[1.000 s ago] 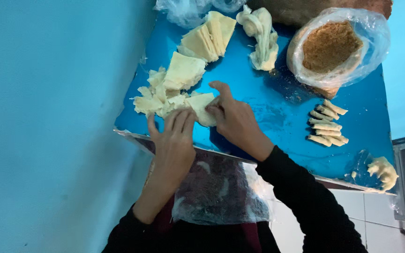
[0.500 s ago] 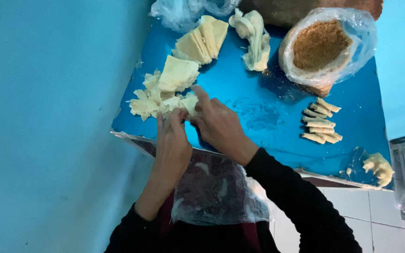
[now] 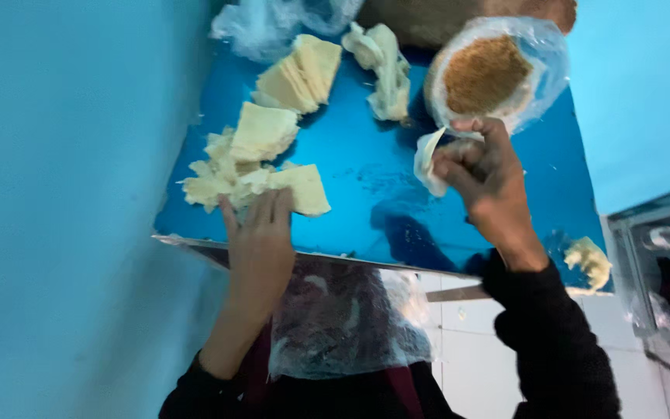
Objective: The person takes flattened pieces of dough from a blue metal table, pinches and rolls each piece between the fingers into a short cylinder, and places the finished dough sticks in a pile on the table. They repeat this shaping cycle continuously, occasionally reaching into a plastic-covered bowl of crumbly material.
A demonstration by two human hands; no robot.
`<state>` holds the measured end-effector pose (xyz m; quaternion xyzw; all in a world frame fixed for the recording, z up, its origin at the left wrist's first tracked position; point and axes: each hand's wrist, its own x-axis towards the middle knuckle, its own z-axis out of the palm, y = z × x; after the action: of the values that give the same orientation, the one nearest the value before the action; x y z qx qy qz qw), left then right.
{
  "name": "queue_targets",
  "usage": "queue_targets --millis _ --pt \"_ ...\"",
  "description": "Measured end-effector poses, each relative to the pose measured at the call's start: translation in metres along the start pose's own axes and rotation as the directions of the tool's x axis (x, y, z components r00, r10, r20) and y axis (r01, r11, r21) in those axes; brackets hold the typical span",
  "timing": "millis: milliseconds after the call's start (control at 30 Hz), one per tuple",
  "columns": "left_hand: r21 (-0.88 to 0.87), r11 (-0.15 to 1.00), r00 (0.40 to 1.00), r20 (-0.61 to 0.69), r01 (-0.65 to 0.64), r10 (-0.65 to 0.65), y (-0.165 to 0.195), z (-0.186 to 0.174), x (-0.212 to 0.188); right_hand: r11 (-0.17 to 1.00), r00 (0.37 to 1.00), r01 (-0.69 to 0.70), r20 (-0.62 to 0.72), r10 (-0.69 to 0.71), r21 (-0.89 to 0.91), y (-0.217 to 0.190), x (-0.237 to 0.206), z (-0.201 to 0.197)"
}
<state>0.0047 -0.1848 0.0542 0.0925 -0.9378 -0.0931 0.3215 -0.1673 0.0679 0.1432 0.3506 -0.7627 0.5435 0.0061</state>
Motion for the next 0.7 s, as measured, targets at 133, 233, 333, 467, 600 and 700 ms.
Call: queue_targets --millis 133,233,333,467,600,700 --pt "-0.03 0.999 1.0 0.008 -0.021 0.021 0.024 -0.006 0.0 0.851 0.903 0.184 0.426 0.052 -0.493 -0.004 -0.047 0.005" --pt "-0.265 0.95 0.982 0.043 -0.168 0.185 0.058 0.002 -0.002 0.827 0.931 0.213 0.365 -0.01 -0.521 -0.001 -0.074 0.008" --pt "-0.338 0.885 0.929 0.072 -0.319 0.363 0.078 0.016 -0.001 0.939 0.931 0.069 0.359 0.06 -0.336 0.004 -0.081 -0.001" --pt "-0.335 0.872 0.914 0.069 -0.357 0.401 0.083 0.029 -0.004 0.995 0.947 -0.036 0.314 0.063 -0.09 0.005 -0.073 -0.014" --pt "-0.399 0.863 0.923 0.095 -0.309 0.374 0.079 0.038 -0.002 0.946 0.886 -0.323 0.349 0.306 -0.01 0.004 -0.059 -0.018" --pt "-0.311 0.862 0.895 0.071 -0.4 0.441 0.076 0.045 0.008 0.925 0.856 -0.376 0.364 0.368 -0.053 0.006 -0.054 -0.017"
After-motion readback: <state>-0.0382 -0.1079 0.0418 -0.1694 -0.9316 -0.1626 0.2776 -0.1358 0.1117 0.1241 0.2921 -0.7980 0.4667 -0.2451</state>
